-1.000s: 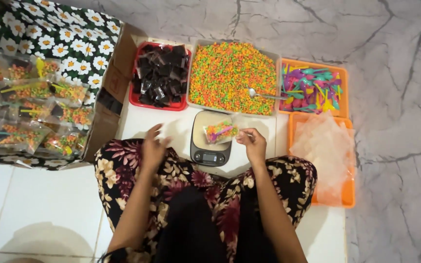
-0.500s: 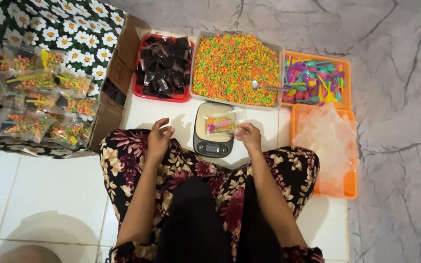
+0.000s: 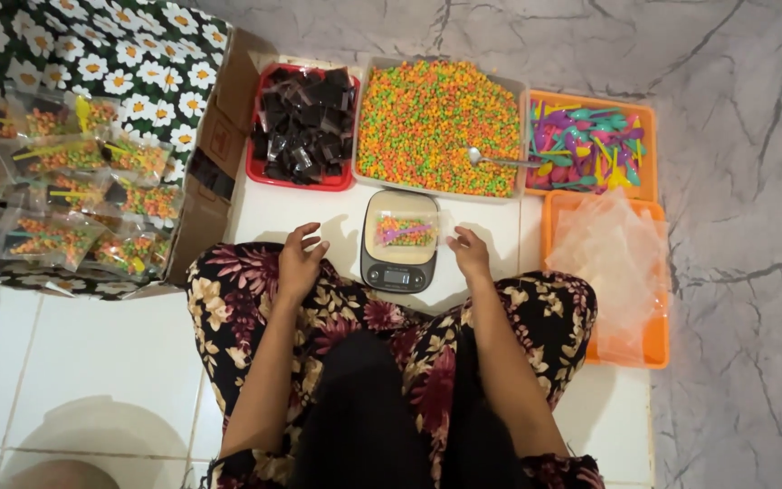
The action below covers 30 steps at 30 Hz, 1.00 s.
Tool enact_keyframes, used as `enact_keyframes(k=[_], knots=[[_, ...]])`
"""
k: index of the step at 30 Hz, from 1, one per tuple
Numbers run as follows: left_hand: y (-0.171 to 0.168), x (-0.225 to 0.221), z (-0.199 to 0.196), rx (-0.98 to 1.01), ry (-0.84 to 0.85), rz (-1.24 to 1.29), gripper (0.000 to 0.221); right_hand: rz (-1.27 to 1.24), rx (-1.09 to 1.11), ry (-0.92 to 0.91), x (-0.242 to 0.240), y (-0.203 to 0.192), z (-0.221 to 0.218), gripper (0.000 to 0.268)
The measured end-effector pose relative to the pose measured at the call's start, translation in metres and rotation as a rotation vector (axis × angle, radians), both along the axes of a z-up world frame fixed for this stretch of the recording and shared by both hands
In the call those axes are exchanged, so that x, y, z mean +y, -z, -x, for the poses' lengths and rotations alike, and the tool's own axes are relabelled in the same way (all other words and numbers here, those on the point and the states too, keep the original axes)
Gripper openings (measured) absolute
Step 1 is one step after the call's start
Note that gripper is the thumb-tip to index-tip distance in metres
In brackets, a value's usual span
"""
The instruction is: Filling small plastic bags with multi-colored beads using a spoon and weighing them on a digital scale for packaging.
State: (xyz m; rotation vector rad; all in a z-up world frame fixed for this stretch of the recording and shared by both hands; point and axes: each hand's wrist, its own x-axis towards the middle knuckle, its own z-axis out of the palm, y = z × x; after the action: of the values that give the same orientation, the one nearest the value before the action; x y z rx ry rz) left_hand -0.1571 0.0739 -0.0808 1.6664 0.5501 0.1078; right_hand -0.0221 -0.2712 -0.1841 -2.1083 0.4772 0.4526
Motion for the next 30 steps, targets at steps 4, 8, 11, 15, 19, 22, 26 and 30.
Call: enact_keyframes(k=[4, 8, 11, 15, 19, 22, 26, 30], knots=[[-0.003, 0.001, 0.000, -0.008, -0.002, -0.005, 0.042, -0.022, -0.083, 0.147, 0.007, -0.048, 0.004, 0.042], [-0.005, 0.000, 0.002, -0.020, -0.021, -0.005, 0.046, -0.088, -0.226, 0.370, 0.009, -0.076, 0.008, 0.034], [-0.008, 0.000, 0.000, -0.018, -0.037, -0.013, 0.051, -0.120, -0.291, 0.438, -0.003, -0.055, -0.002, 0.032], [0.004, 0.001, 0.000, -0.002, -0.021, -0.034, 0.058, -0.143, -0.334, 0.472, -0.013, -0.030, -0.010, 0.031], [-0.007, 0.000, 0.001, -0.021, 0.000, -0.015, 0.058, -0.140, -0.320, 0.478, -0.014, -0.030, -0.011, 0.028], [-0.025, 0.000, -0.003, -0.041, 0.008, 0.007, 0.054, -0.122, -0.305, 0.476, -0.015, -0.026, -0.013, 0.027], [-0.011, 0.002, -0.008, -0.010, -0.026, 0.018, 0.040, -0.122, -0.189, 0.386, -0.022, 0.011, -0.015, 0.028], [0.002, 0.002, -0.012, 0.008, 0.004, 0.026, 0.043, -0.110, -0.033, 0.234, -0.007, 0.006, -0.006, 0.034]])
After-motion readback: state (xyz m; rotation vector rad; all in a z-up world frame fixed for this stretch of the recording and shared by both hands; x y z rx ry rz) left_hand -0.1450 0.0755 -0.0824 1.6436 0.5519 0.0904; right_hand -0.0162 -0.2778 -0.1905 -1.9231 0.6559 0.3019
